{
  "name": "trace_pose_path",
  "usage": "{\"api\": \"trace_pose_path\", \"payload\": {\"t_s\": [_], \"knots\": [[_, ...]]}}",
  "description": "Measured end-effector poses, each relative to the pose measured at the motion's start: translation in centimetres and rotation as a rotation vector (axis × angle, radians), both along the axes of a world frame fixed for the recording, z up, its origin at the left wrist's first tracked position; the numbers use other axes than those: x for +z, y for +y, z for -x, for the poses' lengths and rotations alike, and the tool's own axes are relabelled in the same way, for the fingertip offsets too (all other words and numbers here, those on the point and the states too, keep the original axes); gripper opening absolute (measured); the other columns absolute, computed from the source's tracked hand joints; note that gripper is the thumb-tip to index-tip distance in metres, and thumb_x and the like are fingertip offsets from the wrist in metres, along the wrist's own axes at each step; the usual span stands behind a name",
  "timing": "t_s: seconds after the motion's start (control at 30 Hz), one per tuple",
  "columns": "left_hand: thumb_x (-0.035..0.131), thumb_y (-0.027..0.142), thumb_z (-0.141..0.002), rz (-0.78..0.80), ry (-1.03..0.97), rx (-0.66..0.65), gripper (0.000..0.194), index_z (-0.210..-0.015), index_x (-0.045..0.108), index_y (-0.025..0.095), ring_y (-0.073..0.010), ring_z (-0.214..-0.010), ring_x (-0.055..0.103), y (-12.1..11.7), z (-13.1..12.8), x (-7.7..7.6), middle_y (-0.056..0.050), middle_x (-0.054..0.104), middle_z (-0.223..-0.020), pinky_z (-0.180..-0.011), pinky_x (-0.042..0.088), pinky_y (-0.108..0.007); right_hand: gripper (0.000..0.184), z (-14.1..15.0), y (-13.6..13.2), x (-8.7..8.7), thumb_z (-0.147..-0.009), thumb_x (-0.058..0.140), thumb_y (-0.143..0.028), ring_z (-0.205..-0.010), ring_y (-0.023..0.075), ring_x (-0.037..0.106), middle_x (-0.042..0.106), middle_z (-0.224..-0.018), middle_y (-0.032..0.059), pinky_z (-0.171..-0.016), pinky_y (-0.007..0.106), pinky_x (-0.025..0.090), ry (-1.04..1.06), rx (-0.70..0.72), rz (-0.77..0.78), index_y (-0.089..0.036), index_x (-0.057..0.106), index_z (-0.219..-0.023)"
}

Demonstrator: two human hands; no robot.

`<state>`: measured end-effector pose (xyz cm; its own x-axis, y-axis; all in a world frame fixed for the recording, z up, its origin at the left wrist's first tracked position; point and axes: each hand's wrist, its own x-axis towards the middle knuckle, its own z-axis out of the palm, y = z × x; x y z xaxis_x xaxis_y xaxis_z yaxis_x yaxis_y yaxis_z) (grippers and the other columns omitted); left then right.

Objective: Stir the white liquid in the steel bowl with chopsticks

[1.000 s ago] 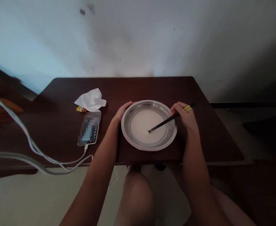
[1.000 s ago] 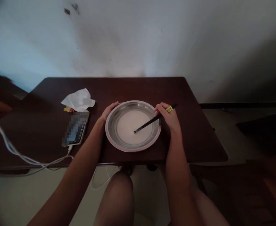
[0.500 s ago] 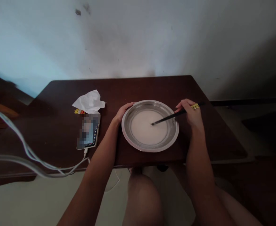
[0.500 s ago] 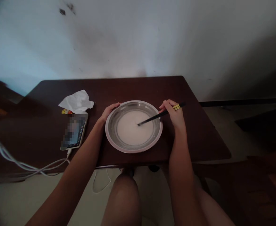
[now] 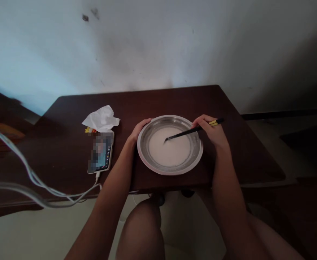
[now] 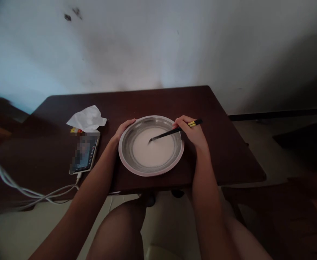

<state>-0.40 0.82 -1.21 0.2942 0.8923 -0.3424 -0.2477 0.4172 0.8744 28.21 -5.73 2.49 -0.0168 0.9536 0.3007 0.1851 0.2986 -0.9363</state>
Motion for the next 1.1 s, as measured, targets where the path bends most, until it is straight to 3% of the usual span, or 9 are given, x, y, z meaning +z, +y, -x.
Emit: {"api": "trace_pose_path", "payload": {"t_s": [0.17, 0.3, 0.5, 0.67, 0.8, 0.97, 1.1], "knots": [[0.057, 0.032, -0.078, 0.014, -0.002, 0.013, 0.028, -0.093, 0.073, 0.014, -0.0174, -0.074, 0.067, -0.01, -0.06, 0.03, -0.003, 0.074, -0.077, -0.072, 0.052, -0.026, 0.031, -0.11, -0.1, 0.1, -0.086, 0.058, -0.044, -0.056, 0.0118, 0.059, 0.063, -0.057, -0.0013, -0.061, 0.026, 0.047, 0.055, 0.011, 0.05, -0.021, 0.067, -0.068], [0.058, 0.032, -0.078, -0.009, -0.003, 0.01, 0.027, -0.092, 0.072, 0.015, -0.0174, -0.078, 0.067, 0.07, 0.03, -0.13, -0.002, 0.074, -0.078, -0.075, 0.052, -0.026, 0.026, 0.11, -0.22, 0.15, -0.084, 0.061, -0.039, -0.064, 0.0123, 0.062, 0.066, -0.063, -0.0006, -0.067, 0.026, 0.048, 0.027, -0.01, 0.016, -0.021, 0.067, -0.068], [0.059, 0.035, -0.076, -0.038, 0.011, -0.017, 0.028, -0.092, 0.072, 0.016, -0.0182, -0.081, 0.068, 0.13, 0.14, -0.44, -0.002, 0.074, -0.08, -0.078, 0.052, -0.027, 0.028, 0.12, -0.26, 0.11, -0.085, 0.059, -0.042, -0.059, 0.0122, 0.06, 0.065, -0.06, -0.001, -0.063, 0.026, 0.048, 0.022, 0.009, 0.047, -0.021, 0.068, -0.07], [0.058, 0.036, -0.076, -0.051, 0.049, -0.009, 0.027, -0.09, 0.072, 0.017, -0.0201, -0.087, 0.067, 0.2, 0.17, -0.45, -0.002, 0.074, -0.083, -0.082, 0.051, -0.028, 0.031, 0.09, -0.18, 0.04, -0.085, 0.059, -0.042, -0.058, 0.012, 0.06, 0.063, -0.057, -0.0011, -0.063, 0.026, 0.048, 0.026, -0.07, -0.001, -0.02, 0.065, -0.065], [0.058, 0.035, -0.076, -0.066, 0.059, -0.006, 0.027, -0.091, 0.072, 0.017, -0.0203, -0.088, 0.067, 0.16, 0.1, -0.34, -0.002, 0.074, -0.084, -0.082, 0.051, -0.028, 0.028, 0.12, -0.19, 0.03, -0.085, 0.06, -0.043, -0.058, 0.0125, 0.061, 0.065, -0.059, -0.001, -0.063, 0.027, 0.049, 0.01, -0.004, 0.036, -0.021, 0.067, -0.069], [0.057, 0.037, -0.078, -0.057, 0.07, -0.006, 0.03, -0.095, 0.072, 0.017, -0.0205, -0.085, 0.067, 0.08, -0.03, -0.22, -0.003, 0.074, -0.083, -0.082, 0.052, -0.03, 0.032, -0.05, -0.19, 0.0, -0.086, 0.058, -0.046, -0.058, 0.0134, 0.061, 0.064, -0.056, -0.0009, -0.063, 0.029, 0.049, 0.025, -0.067, 0.01, -0.021, 0.065, -0.066], [0.057, 0.036, -0.078, -0.059, 0.074, -0.002, 0.029, -0.093, 0.071, 0.016, -0.0208, -0.086, 0.067, 0.07, -0.02, -0.21, -0.004, 0.074, -0.083, -0.082, 0.051, -0.03, 0.029, -0.08, -0.16, -0.03, -0.084, 0.059, -0.046, -0.059, 0.0131, 0.062, 0.065, -0.059, -0.0009, -0.064, 0.028, 0.049, 0.008, -0.01, 0.027, -0.022, 0.067, -0.07]]}}
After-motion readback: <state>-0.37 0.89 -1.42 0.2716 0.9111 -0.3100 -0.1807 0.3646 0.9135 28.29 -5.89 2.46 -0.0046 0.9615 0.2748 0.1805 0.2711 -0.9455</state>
